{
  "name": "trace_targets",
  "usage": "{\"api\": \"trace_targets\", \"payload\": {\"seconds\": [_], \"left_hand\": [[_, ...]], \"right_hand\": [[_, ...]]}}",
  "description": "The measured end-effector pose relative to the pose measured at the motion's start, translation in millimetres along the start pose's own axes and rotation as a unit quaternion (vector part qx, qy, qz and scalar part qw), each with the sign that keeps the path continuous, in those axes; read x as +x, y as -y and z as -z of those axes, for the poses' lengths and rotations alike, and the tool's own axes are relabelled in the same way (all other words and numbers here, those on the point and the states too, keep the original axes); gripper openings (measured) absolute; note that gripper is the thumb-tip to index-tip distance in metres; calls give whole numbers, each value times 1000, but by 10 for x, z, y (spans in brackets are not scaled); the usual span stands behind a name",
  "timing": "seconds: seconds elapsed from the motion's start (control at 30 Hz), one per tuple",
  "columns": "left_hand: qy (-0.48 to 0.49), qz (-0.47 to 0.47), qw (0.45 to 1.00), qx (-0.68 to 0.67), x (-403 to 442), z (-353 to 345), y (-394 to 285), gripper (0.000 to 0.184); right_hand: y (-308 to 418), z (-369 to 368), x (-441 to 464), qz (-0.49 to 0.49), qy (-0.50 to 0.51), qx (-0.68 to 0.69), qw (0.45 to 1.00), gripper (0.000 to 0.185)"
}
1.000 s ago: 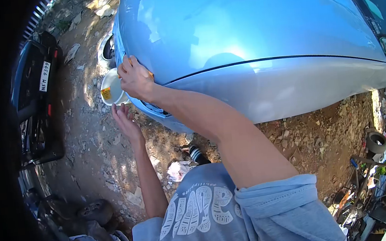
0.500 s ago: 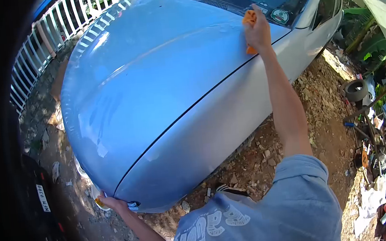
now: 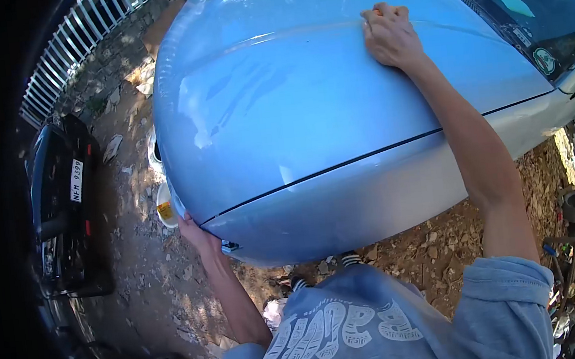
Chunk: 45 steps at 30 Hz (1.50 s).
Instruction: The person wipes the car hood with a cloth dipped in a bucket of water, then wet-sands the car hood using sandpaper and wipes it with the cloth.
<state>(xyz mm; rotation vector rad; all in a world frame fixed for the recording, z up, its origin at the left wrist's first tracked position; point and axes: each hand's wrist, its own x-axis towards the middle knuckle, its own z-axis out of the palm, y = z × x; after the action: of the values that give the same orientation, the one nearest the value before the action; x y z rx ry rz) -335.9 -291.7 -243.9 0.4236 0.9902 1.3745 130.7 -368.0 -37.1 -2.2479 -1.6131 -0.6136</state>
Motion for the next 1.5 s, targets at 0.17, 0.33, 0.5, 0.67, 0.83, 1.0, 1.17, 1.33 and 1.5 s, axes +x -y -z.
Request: {"api": "trace_targets", "payload": {"seconds": [0.17, 0.33, 0.5, 0.67, 0.83, 1.0, 1.17, 1.33, 1.5], "left_hand": [[16, 5, 998, -53, 8, -1, 106, 55], [30, 53, 990, -126, -43, -61, 124, 54], [-9, 11, 991, -135, -101, -65, 57, 51], [66, 118, 986, -97, 18, 181, 17, 65], [7, 50, 999, -21, -36, -79, -12, 69], [3, 42, 998, 47, 31, 20, -49, 71], [-63, 22, 994, 88, -166, -183, -199, 60], [-80, 4, 995, 59, -213, -153, -119, 59], [-16, 22, 1000, 5, -184, -20, -6, 58]], "right_hand": [[1935, -653, 383, 125, 31, 9, 992, 35], [3527, -1102, 63, 297, 5, 49, 954, 37], [4488, -1460, -713, 445, 169, 117, 872, 32], [3737, -880, -308, 288, -1, 417, 862, 41], [605, 301, 141, 61, -210, 254, 942, 34], [-2359, 533, -776, -270, -145, -23, 952, 45], [-2375, 371, -36, -196, 50, -92, 975, 41], [-1957, 106, 341, -164, 88, -91, 978, 42], [-875, -242, 674, -61, 74, 36, 995, 44]]}}
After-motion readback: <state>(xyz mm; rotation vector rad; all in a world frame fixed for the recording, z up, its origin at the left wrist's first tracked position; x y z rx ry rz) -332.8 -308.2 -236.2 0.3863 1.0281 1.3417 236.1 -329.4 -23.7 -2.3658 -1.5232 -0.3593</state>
